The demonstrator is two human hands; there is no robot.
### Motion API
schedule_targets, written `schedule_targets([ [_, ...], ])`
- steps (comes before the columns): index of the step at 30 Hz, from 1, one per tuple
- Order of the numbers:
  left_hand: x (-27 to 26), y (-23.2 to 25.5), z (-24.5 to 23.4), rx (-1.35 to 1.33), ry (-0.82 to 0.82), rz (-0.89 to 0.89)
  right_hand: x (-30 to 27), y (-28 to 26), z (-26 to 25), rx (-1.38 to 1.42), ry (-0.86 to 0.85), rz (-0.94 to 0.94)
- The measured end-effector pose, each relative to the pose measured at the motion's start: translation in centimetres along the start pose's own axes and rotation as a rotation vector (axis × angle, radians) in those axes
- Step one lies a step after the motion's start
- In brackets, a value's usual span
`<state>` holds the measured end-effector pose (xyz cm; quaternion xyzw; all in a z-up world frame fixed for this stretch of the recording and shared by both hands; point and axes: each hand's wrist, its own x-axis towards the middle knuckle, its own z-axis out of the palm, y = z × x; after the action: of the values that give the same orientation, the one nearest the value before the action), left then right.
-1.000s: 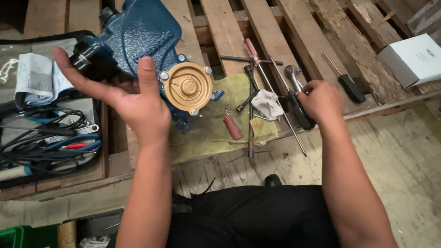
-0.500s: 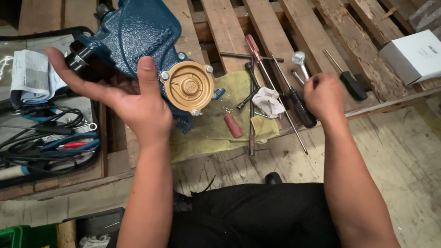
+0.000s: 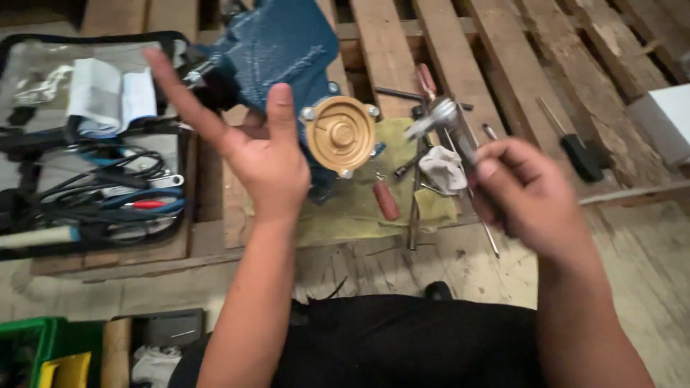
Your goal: Disassembling a water pump by removing bolts using a ratchet and socket wrench.
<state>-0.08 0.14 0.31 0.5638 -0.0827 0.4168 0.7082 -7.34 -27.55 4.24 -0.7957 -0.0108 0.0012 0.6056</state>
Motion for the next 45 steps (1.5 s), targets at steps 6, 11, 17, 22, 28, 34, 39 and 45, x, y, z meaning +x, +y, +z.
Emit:
schedule_targets([
  [6, -0.3, 1.3, 0.4, 0.027, 0.007, -0.023, -2.1, -3.4, 5.6, -0.367, 0.062, -0.263],
  [11, -0.5, -0.6, -0.2, 0.135, 0.004, 0.087, -1.3, -2.2, 5.6, -0.462, 0.157, -0.415],
  [17, -1.1, -1.7, -0.3, 0.175, 0.011, 0.159, -0.8, -1.3, 4.5, -0.451, 0.177, -0.419],
  [22, -1.1, -1.9, -0.5, 0.225, 0.014, 0.179, -0.7, -0.9, 4.5, -0.434, 0.158, -0.445],
  [28, -0.8, 0.1, 0.6, -0.031, 0.009, -0.010, -1.7, -1.6, 6.1, -0.522, 0.163, -0.392],
  [34, -1.0, 0.1, 0.5, -0.010, 0.006, 0.014, -2.2, -1.9, 7.7, -0.663, 0.247, -0.579],
  [39, -1.2, -0.2, 0.7, 0.058, 0.012, 0.109, -2.2, -3.5, 8.4, -0.602, 0.214, -0.298],
  [45, -0.8, -0.9, 0.1, 0.300, 0.027, 0.220, -2.1, -1.4, 9.0, -0.691, 0.274, -0.375],
])
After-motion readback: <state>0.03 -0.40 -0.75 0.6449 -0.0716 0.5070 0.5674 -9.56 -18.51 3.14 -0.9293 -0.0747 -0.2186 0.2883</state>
